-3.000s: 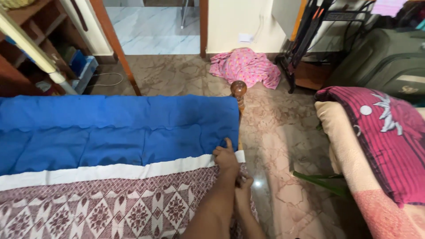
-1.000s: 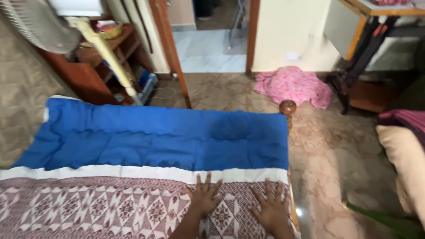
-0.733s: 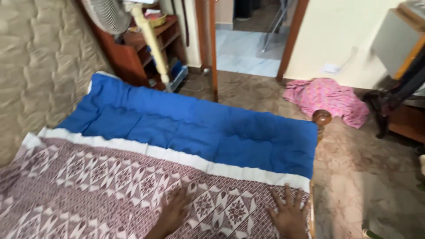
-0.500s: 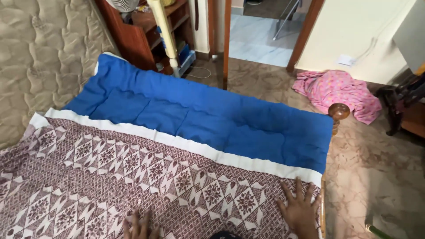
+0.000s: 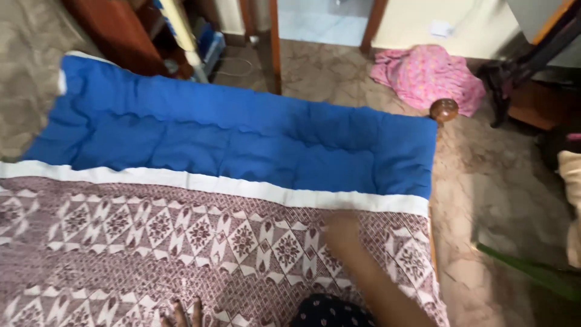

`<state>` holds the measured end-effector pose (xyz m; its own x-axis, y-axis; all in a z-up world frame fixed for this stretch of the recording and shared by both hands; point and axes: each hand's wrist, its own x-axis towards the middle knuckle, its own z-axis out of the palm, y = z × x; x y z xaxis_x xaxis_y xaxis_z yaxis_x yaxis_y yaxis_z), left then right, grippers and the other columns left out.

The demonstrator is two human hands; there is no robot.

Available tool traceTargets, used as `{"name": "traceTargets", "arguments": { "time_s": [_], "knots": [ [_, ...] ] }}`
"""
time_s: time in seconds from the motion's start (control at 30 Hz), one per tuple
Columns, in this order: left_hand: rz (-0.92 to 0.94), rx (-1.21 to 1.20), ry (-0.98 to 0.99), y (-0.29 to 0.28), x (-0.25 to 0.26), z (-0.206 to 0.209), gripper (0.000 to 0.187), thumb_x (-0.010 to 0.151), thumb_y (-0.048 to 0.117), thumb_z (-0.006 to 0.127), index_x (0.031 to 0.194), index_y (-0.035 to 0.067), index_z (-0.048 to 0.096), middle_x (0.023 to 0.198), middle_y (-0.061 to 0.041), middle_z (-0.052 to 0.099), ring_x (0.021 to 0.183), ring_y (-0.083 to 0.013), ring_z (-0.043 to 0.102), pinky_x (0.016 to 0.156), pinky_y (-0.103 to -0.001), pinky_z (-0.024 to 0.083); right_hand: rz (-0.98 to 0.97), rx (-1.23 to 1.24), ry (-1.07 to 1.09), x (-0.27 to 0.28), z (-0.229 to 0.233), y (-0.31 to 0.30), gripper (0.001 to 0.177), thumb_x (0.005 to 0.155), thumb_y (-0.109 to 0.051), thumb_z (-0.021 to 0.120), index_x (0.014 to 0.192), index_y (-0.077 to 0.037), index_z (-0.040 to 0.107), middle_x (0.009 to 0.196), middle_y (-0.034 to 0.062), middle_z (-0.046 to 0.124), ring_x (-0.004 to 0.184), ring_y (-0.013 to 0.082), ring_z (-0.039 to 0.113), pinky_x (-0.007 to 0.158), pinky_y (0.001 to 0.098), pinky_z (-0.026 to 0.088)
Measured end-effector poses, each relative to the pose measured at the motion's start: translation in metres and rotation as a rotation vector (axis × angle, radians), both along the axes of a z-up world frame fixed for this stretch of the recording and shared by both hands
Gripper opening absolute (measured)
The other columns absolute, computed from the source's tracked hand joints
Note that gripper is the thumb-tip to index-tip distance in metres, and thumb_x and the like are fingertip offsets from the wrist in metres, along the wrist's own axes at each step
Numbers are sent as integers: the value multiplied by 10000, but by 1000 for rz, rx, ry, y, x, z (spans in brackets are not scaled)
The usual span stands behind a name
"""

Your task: Spreading and smoothing a patterned sheet over a blue mattress topper on a bed.

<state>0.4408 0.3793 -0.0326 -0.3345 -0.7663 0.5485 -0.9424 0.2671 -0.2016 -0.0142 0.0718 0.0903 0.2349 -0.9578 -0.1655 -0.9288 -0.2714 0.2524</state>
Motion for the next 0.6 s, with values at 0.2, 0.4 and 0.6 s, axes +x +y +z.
{"name": "traceTargets", "arguments": {
  "time_s": [0.2, 0.4, 0.6],
  "knots": [
    [573, 562, 12, -20, -108, 101, 708, 1029, 623, 355, 1650, 363, 136, 1737, -191, 80, 1561, -540, 95, 1136, -824, 67, 547, 537, -308, 166, 100, 120, 565, 1008, -227, 529, 1557, -205, 396, 1681, 209, 198, 1495, 573, 153, 1078, 845, 175],
    [1077, 1257, 99, -38, -122, 157, 749, 987, 753, 249, 1620, 463, -29, 1728, -40, -116, 1572, -391, -105, 1120, -774, -45, 543, 746, -217, 172, 94, 151, 1137, 822, 35, 751, 1663, -365, 98, 1735, 63, -167, 1498, 555, -160, 1020, 883, 69],
    [1010, 1383, 151, -44, -120, 199, 728, 997, 711, 111, 1611, 430, -161, 1710, -40, -222, 1540, -371, -191, 1095, -770, -88, 485, 886, -56, 195, 117, 144, 1169, 837, -57, 807, 1657, -384, 40, 1718, 47, -238, 1511, 510, -219, 1086, 864, 38]
  ]
}}
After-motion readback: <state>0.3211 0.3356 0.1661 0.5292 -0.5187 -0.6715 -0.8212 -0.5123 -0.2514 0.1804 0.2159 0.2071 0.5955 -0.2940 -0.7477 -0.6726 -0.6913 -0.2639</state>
